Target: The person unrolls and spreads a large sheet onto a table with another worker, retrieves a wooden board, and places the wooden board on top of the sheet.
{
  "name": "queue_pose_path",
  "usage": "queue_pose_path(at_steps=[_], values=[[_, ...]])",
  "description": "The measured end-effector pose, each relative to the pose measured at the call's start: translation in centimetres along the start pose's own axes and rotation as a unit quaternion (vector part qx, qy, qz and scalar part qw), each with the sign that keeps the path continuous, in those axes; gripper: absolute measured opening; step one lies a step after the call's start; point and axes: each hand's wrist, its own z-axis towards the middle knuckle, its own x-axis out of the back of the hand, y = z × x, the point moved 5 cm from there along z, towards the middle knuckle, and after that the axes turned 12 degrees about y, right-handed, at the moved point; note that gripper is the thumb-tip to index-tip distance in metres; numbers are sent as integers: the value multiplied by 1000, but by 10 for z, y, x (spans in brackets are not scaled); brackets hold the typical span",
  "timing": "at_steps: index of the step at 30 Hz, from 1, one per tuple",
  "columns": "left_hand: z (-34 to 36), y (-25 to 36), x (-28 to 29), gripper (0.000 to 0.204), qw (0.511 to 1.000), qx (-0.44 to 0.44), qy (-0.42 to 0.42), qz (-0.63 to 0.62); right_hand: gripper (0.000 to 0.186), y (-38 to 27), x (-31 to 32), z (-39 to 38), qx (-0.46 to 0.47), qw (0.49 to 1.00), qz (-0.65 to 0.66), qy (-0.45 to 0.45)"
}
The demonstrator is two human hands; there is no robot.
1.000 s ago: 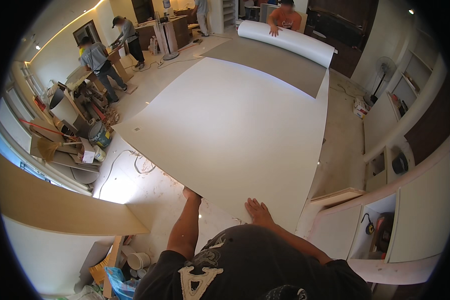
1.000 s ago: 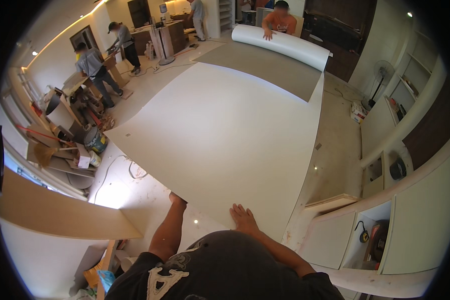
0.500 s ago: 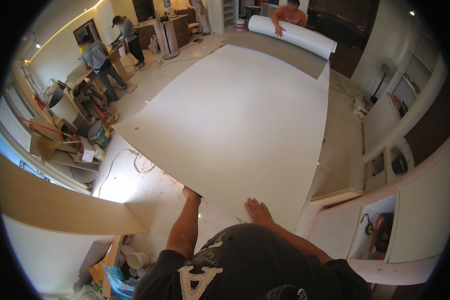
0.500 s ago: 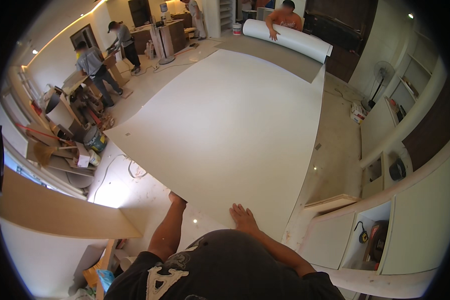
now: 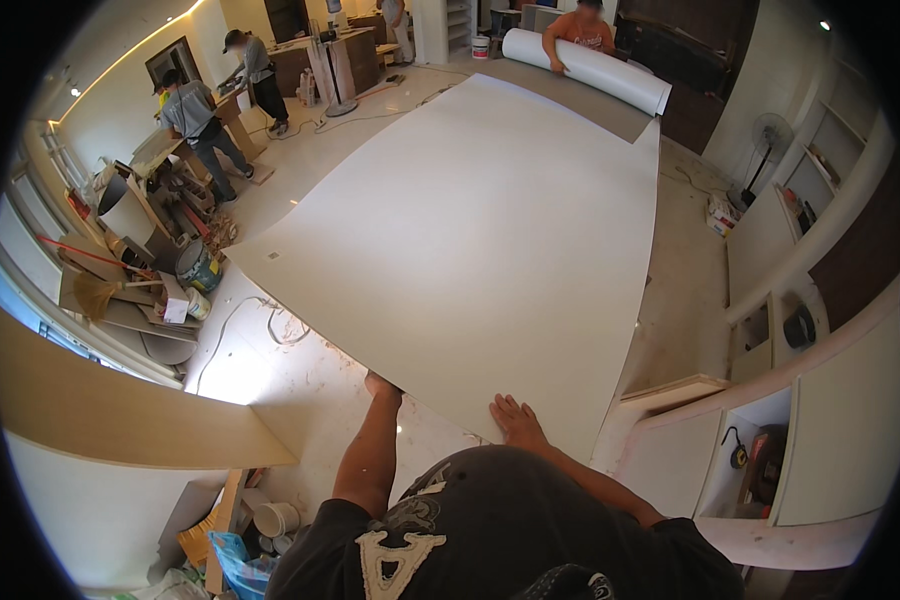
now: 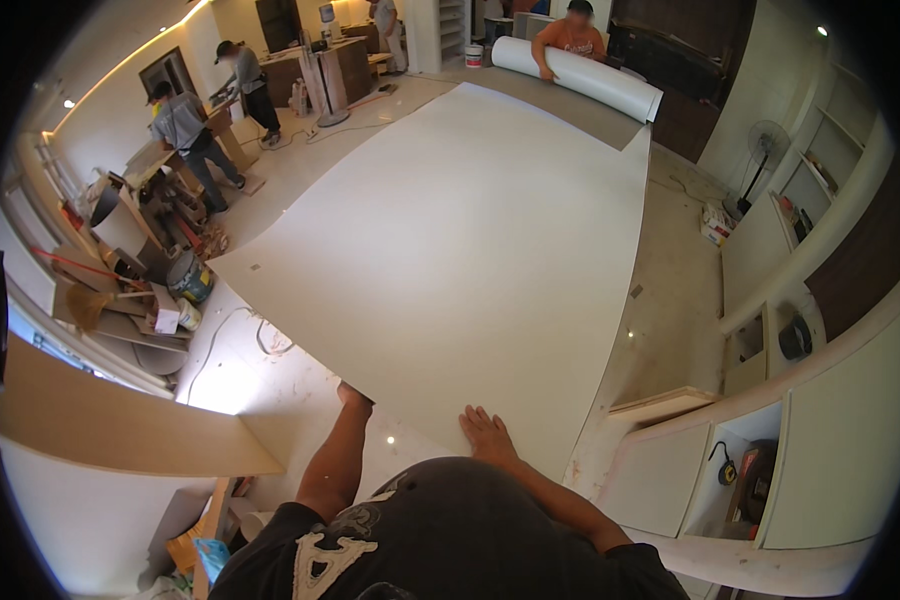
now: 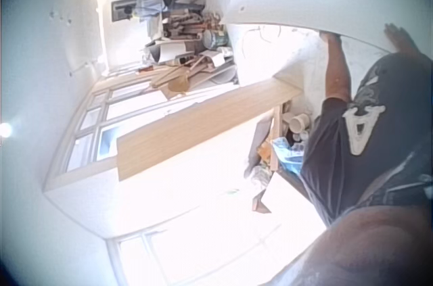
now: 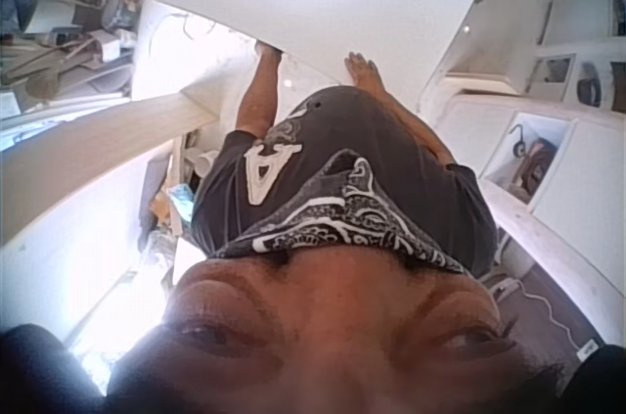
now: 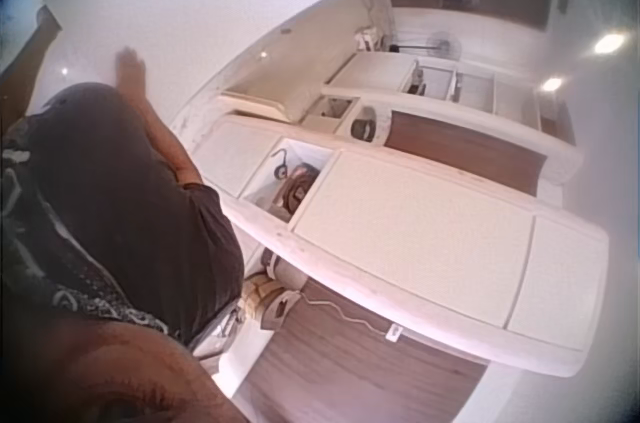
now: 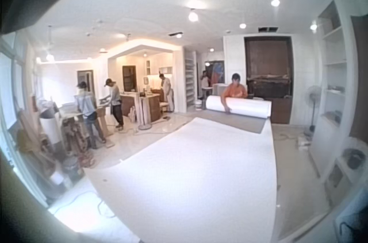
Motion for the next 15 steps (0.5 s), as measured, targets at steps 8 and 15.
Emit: queue_pose_path(at_steps=[8, 15], values=[[-6, -19, -41, 51, 850, 184, -74, -489, 94, -9, 5, -5, 0, 1000, 18, -5], [-14, -21, -57, 52, 838, 216, -78, -495, 97, -11, 0, -10, 3, 1000, 28, 1]])
